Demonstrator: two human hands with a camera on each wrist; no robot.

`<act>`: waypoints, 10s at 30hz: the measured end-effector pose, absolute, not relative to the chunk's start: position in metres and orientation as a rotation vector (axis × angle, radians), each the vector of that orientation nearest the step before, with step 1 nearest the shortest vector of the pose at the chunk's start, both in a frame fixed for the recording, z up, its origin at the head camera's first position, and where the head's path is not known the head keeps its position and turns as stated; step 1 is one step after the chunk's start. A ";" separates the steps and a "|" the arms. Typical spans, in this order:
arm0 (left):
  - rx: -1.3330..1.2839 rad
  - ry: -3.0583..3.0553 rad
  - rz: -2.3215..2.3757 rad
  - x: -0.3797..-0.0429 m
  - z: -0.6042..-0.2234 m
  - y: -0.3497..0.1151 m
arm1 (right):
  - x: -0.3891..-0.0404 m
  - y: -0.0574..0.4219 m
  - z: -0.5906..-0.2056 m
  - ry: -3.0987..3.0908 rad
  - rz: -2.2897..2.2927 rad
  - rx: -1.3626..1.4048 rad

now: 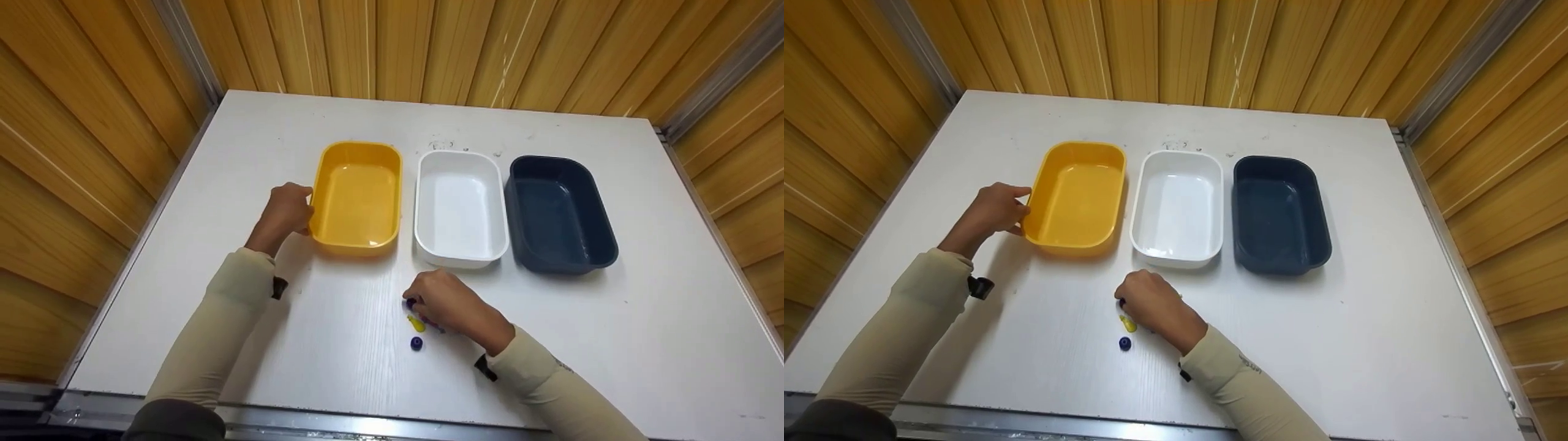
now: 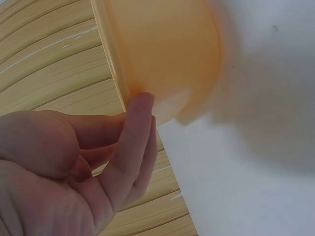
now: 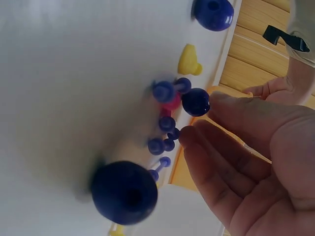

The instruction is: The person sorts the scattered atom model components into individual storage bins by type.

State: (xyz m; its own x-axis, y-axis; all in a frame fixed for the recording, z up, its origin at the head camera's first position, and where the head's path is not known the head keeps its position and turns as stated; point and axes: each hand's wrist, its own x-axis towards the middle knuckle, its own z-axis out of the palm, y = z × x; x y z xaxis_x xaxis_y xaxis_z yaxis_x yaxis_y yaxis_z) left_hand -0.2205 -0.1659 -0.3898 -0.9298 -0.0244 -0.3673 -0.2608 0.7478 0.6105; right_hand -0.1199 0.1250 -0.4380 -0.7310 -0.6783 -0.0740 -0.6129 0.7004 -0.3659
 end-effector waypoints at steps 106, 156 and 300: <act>-0.240 2.619 1.045 -0.223 -0.387 -0.168 | -0.122 0.121 -0.426 2.806 -0.694 -0.945; -0.364 2.536 1.024 -0.220 -0.387 -0.159 | -0.088 0.130 -0.439 2.620 -0.561 -1.051; -0.315 2.585 1.056 -0.218 -0.391 -0.162 | -0.089 0.193 -0.444 2.795 -0.489 -0.641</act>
